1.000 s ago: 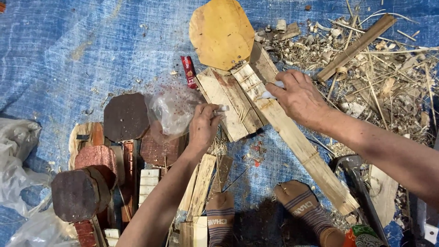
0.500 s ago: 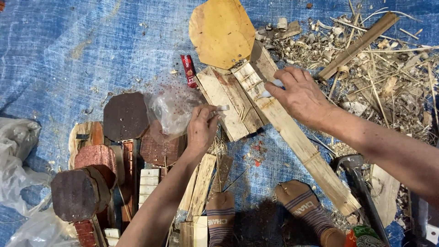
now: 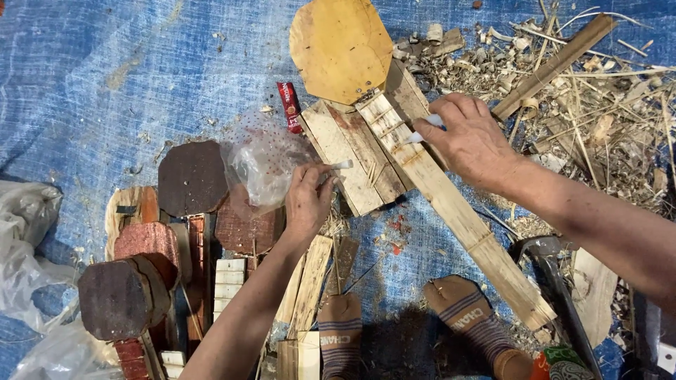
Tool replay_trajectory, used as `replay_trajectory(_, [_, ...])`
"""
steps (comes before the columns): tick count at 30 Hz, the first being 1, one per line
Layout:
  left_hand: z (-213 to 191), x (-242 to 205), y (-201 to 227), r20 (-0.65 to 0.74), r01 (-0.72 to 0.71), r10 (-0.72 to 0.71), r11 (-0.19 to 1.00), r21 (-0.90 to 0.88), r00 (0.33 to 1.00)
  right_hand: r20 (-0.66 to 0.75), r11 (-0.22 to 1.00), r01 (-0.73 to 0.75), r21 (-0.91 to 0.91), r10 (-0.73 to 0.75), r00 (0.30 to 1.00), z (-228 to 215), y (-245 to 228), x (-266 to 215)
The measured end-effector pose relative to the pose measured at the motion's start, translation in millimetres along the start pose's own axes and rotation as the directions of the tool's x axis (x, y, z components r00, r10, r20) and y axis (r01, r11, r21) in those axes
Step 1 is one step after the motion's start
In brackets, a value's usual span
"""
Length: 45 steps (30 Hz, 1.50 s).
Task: Shaping wooden pieces and applying glue to attach frets to the neck of a traditional string instrument.
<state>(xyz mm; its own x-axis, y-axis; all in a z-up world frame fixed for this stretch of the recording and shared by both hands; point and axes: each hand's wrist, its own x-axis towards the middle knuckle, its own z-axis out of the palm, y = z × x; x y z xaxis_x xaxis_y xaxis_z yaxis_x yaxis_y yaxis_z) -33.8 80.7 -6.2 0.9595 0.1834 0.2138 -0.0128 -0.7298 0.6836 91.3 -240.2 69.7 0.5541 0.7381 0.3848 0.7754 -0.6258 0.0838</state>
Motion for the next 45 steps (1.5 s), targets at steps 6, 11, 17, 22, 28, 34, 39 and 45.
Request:
replay_trajectory(6, [-1, -1, 10, -0.041, 0.004, -0.004, 1.0, 0.001, 0.999, -0.03, 1.0, -0.001, -0.015, 0.001, 1.0, -6, 3, 0])
replay_trajectory(11, [6, 0, 33, 0.041, 0.012, -0.012, 1.0, -0.011, 0.999, -0.033, 1.0, 0.007, -0.031, -0.008, 0.999, -4, 5, -2])
replay_trajectory(17, [14, -3, 46, 0.078, -0.082, 0.077, 0.995, 0.063, 0.994, -0.02, 0.999, -0.028, -0.015, 0.028, 0.999, -6, 7, -5])
replay_trajectory(22, [15, -1, 44, 0.092, -0.037, 0.025, 0.99, 0.134, 0.995, -0.023, 0.999, -0.037, -0.027, 0.036, 0.999, -1, 9, -7])
replay_trajectory(28, [36, -7, 35, 0.133, -0.02, -0.003, 0.984, 0.176, 0.991, -0.024, 0.999, -0.021, -0.039, 0.02, 1.0, -8, 3, -2])
replay_trajectory(34, [37, -1, 42, 0.165, -0.03, -0.01, 0.971, 0.239, 0.986, -0.009, 0.999, -0.024, -0.043, 0.024, 1.0, -14, 4, 1])
replay_trajectory(39, [43, 0, 41, 0.192, -0.017, -0.03, 0.97, 0.241, 0.981, 0.002, 0.998, -0.015, -0.066, 0.016, 1.0, -14, 2, 1])
replay_trajectory(45, [49, 2, 37, 0.226, -0.004, -0.053, 0.97, 0.242, 0.973, -0.013, 0.997, -0.001, -0.08, 0.0, 1.0, -19, 1, 3])
